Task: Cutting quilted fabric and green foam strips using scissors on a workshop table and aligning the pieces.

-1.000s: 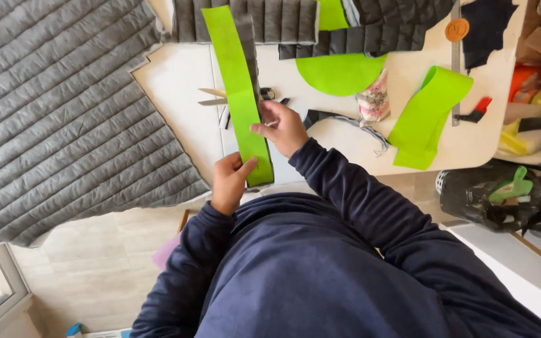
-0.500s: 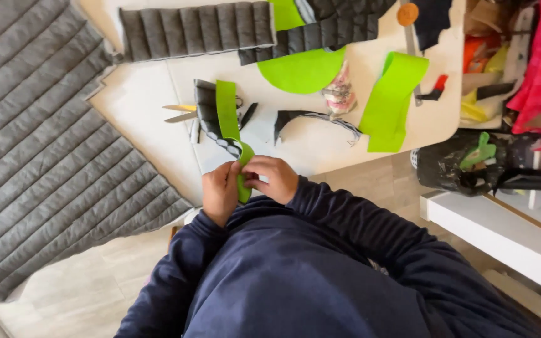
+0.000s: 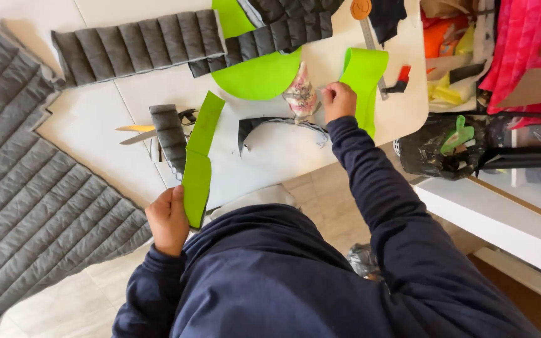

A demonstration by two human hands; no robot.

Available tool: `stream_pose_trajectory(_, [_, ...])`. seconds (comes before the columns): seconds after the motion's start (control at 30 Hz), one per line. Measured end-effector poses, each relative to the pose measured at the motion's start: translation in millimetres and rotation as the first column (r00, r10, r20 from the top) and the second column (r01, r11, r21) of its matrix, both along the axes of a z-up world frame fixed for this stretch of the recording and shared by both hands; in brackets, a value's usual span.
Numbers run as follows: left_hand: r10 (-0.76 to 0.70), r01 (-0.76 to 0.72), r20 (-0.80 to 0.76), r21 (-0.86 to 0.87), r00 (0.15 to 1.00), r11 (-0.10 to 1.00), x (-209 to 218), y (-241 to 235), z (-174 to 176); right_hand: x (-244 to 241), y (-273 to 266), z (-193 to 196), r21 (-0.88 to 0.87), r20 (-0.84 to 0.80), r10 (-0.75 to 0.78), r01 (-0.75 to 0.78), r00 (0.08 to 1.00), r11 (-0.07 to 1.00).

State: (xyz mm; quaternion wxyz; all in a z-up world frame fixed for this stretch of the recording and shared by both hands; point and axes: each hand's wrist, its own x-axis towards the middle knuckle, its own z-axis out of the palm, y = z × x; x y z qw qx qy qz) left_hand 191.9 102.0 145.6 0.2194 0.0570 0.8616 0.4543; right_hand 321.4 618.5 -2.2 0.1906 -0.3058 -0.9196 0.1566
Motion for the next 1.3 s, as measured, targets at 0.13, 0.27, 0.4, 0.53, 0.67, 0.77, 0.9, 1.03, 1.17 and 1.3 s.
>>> stream_pose_trajectory(0.13, [0.025,-0.025,-0.005,-0.012,1.0,1.0,13,-24,-20,-29,19,-51,0.044,0.207,0.049,-0.059,0.977,0.997])
stream_pose_trajectory(0.27, [0.092,-0.094,0.089,0.017,0.992,0.995,15,-18,-14,-52,33,-74,-0.034,0.497,-0.034,0.058,0.867,0.998])
stream_pose_trajectory(0.4, [0.175,-0.177,0.075,0.021,0.982,0.984,26,-28,-17,-67,11,-25,0.013,0.488,0.057,-0.073,0.871,0.997])
stream_pose_trajectory(0.53, [0.252,-0.257,0.094,0.049,0.963,0.965,41,-36,-38,-96,-175,80,-0.119,0.044,0.451,-0.444,0.891,0.888])
stream_pose_trajectory(0.67, [0.314,-0.412,0.39,0.197,0.866,0.89,49,-33,-54,-106,-296,120,0.019,-0.167,0.873,-0.884,0.458,0.468])
stream_pose_trajectory(0.77, [0.281,-0.617,0.655,0.36,0.701,0.7,32,-22,21,-111,-306,126,0.01,-0.244,0.863,-0.889,0.442,0.458])
stream_pose_trajectory(0.9, [0.02,-0.641,0.788,0.485,0.615,0.596,36,-43,0,-111,-295,151,-0.036,-0.245,0.868,-0.898,0.432,0.438])
stream_pose_trajectory(1.03, [-0.166,-0.534,0.68,0.683,0.714,0.499,30,-28,-7,-106,-316,159,-0.262,-0.255,0.771,-0.809,0.584,0.526])
stream_pose_trajectory(1.17, [-0.118,-0.306,0.541,0.628,0.833,0.716,16,-3,-34,-110,-325,157,-0.431,-0.32,0.541,-0.628,0.777,0.647])
stream_pose_trajectory(1.3, [-0.056,-0.149,0.457,0.4,0.888,0.904,5,-3,-40,-91,-226,90,-0.397,-0.25,0.148,-0.241,0.957,0.886])
